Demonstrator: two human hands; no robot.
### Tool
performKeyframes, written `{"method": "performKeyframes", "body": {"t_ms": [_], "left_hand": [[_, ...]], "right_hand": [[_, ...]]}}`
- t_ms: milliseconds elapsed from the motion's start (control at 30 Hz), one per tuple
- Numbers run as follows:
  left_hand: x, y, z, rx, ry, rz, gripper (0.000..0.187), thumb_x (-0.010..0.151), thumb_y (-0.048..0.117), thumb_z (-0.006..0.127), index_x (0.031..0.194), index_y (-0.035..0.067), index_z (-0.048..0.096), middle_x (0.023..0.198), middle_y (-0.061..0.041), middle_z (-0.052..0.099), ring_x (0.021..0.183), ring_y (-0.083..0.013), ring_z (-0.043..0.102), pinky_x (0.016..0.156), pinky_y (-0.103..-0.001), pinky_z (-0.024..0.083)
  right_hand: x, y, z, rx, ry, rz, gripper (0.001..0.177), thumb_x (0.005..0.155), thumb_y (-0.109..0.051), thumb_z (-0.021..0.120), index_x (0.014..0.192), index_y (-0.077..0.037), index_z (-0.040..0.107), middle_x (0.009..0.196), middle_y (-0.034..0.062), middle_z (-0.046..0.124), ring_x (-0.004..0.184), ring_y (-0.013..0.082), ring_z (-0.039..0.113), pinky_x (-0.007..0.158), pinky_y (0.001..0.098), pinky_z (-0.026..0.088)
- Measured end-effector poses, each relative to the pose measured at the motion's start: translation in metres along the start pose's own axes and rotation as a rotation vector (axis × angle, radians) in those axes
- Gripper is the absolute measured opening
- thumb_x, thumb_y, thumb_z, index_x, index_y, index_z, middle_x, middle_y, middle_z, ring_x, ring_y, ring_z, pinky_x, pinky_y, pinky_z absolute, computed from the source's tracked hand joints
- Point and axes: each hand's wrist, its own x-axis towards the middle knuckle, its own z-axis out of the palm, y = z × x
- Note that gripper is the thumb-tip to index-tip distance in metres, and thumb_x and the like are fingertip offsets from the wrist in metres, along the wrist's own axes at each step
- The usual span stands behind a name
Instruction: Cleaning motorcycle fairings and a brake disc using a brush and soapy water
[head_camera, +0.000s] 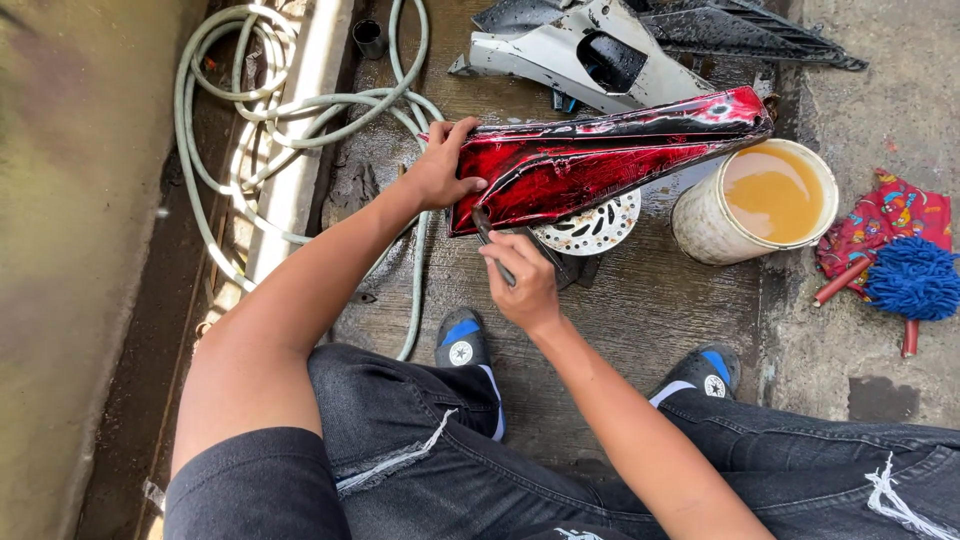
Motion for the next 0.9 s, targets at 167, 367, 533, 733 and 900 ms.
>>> {"method": "performKeyframes", "body": {"t_ms": [167,367,533,733,900], "left_hand": [[-0.002,0.003,0.000,-0.025,-0.005,-0.022,0.090,0.086,0.027,0.088,0.153,0.030,0.028,0.142,-0.021,0.033,0.134,-0.0555,0.047,0.116,-0.060,0.043],[0.002,-0.003,0.003,-0.007,0.002,-0.043,0.090,0.086,0.029,0.088,0.153,0.033,0.028,0.142,-0.020,0.032,0.133,-0.0543,0.049,0.115,-0.060,0.043],[-0.001,0.004,0.001,-0.010,-0.012,-0.055,0.089,0.085,0.029,0.088,0.152,0.032,0.029,0.143,-0.019,0.033,0.136,-0.0535,0.046,0.116,-0.059,0.043],[-0.003,0.004,0.008,-0.010,-0.018,-0.095,0.119,0.060,0.045,0.102,0.153,0.032,0.030,0.146,-0.017,0.032,0.138,-0.0488,0.047,0.117,-0.059,0.042],[-0.002,0.006,0.013,0.001,-0.044,-0.164,0.123,0.059,0.045,0.102,0.155,0.029,0.027,0.149,-0.019,0.029,0.140,-0.0483,0.046,0.117,-0.059,0.042]], "right_hand": [[0.015,0.016,-0.027,-0.030,0.090,0.053,0.014,0.096,-0.002,0.063,0.101,-0.008,0.075,0.100,0.0117,0.069,0.108,0.0349,0.071,0.087,0.0409,0.062],[-0.016,0.026,0.022,0.009,0.059,0.019,0.012,0.094,-0.008,0.067,0.099,-0.014,0.076,0.100,0.0066,0.070,0.108,0.0297,0.072,0.088,0.0389,0.062],[-0.021,0.032,0.024,0.055,0.048,0.012,0.013,0.091,-0.008,0.070,0.096,-0.016,0.078,0.098,0.0019,0.072,0.107,0.0260,0.073,0.087,0.0350,0.062],[-0.018,0.040,-0.003,-0.091,0.337,0.130,0.012,0.094,-0.002,0.066,0.097,-0.011,0.074,0.096,0.0045,0.067,0.103,0.0293,0.072,0.083,0.0367,0.062],[-0.039,0.021,0.037,-0.008,0.202,0.033,0.010,0.090,-0.009,0.070,0.096,-0.015,0.075,0.099,0.0019,0.068,0.105,0.0264,0.072,0.086,0.0355,0.060]]}}
